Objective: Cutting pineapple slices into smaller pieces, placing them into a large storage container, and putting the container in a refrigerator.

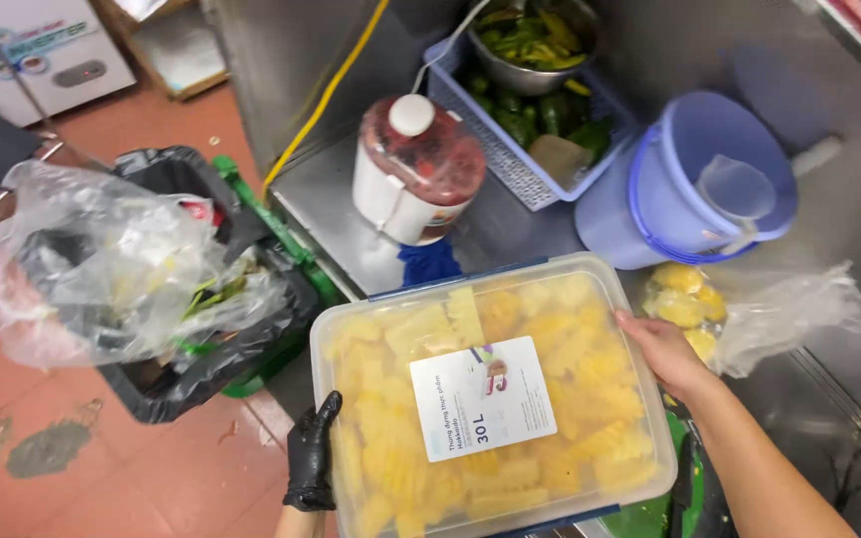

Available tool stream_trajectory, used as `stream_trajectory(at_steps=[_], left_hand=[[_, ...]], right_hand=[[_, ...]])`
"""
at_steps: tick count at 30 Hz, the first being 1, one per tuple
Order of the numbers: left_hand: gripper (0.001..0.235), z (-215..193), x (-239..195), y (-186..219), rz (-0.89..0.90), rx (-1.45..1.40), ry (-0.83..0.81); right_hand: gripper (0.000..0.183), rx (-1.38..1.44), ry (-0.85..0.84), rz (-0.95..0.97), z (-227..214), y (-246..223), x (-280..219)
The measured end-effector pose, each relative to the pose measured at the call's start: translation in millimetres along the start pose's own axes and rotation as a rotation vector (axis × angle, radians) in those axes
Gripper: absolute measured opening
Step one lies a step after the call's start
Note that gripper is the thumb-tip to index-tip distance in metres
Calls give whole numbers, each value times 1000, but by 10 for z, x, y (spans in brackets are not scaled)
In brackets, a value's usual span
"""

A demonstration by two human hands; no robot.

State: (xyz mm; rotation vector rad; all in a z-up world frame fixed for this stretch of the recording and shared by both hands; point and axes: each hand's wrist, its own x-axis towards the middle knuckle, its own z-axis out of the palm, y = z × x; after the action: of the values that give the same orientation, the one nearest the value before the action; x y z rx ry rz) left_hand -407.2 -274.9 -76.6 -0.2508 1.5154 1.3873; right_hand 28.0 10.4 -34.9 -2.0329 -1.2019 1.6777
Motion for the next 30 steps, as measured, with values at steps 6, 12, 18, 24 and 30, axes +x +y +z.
stream_trajectory(at_steps=[6, 12, 18, 24, 30], left_hand=[[45, -1351, -234, 538, 87, 69, 166], [38, -2162, -1179, 1173, 126, -137, 378], [47, -2894, -1712, 1207, 289, -85, 703], [47, -3600, -1860, 698, 181, -242, 979], [51, -5245, -1247, 110, 438, -135, 1145]], right_hand=[[51, 43, -90, -154, 1261, -246, -143], [48, -74, -393, -343, 2687, -711, 5], [55, -246, -612, -385, 4148, -1536, -548], [50, -279, -856, -538, 5696, -1821, -622], [48, -656, -721, -972, 7026, -1516, -1041]])
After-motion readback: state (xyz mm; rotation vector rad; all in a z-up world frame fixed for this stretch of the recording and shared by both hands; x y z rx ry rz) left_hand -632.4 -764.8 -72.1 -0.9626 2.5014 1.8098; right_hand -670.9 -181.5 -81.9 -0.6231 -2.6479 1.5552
